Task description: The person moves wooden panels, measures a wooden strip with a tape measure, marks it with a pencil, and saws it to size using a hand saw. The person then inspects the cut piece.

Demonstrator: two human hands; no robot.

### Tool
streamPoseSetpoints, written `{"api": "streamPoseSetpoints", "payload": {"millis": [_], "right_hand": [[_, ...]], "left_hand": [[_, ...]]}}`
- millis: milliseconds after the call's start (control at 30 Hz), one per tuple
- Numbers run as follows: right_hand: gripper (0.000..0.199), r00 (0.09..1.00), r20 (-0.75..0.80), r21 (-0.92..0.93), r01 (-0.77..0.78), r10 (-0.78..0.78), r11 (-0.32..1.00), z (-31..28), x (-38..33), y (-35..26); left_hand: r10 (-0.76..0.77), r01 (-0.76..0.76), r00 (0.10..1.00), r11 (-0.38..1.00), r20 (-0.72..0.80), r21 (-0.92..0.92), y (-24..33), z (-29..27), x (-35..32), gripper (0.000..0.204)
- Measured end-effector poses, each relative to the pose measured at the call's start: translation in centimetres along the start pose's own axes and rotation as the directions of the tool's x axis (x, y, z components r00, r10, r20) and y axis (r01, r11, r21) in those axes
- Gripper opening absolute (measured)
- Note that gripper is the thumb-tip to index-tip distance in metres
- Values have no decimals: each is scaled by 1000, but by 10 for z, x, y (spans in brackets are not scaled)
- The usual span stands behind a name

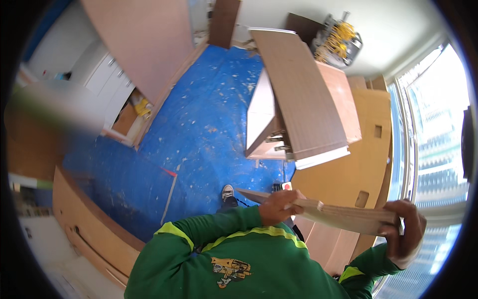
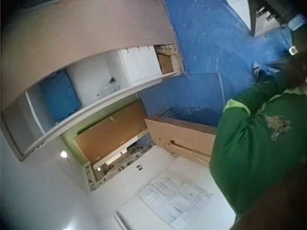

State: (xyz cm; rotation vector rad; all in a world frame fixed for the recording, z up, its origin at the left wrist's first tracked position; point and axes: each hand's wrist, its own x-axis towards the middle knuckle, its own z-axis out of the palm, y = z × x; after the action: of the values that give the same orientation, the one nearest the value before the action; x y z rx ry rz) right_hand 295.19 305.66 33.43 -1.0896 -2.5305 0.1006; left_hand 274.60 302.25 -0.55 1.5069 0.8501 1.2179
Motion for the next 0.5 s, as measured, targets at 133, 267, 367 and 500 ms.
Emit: {"api": "streamPoseSetpoints", "payload": {"millis": [133, 267, 367, 500], "right_hand": [[54, 920, -96, 110, 388, -379, 915, 23, 75, -34], [49, 698, -11, 314, 682, -716, 660, 27, 122, -66], [45, 539, -66, 418, 779, -840, 467, 32, 150, -64], [41, 404, -159, 491, 824, -901, 283, 40, 182, -44]], "left_hand": [[48, 6, 915, 991, -399, 134, -9, -66, -39, 32], [77, 200, 690, 935, -720, 291, -64, -111, -104, 37], [32, 255, 483, 951, -875, 176, -36, -148, -141, 35], [169, 303, 146, 930, -975, 207, -10, -165, -197, 46]]}}
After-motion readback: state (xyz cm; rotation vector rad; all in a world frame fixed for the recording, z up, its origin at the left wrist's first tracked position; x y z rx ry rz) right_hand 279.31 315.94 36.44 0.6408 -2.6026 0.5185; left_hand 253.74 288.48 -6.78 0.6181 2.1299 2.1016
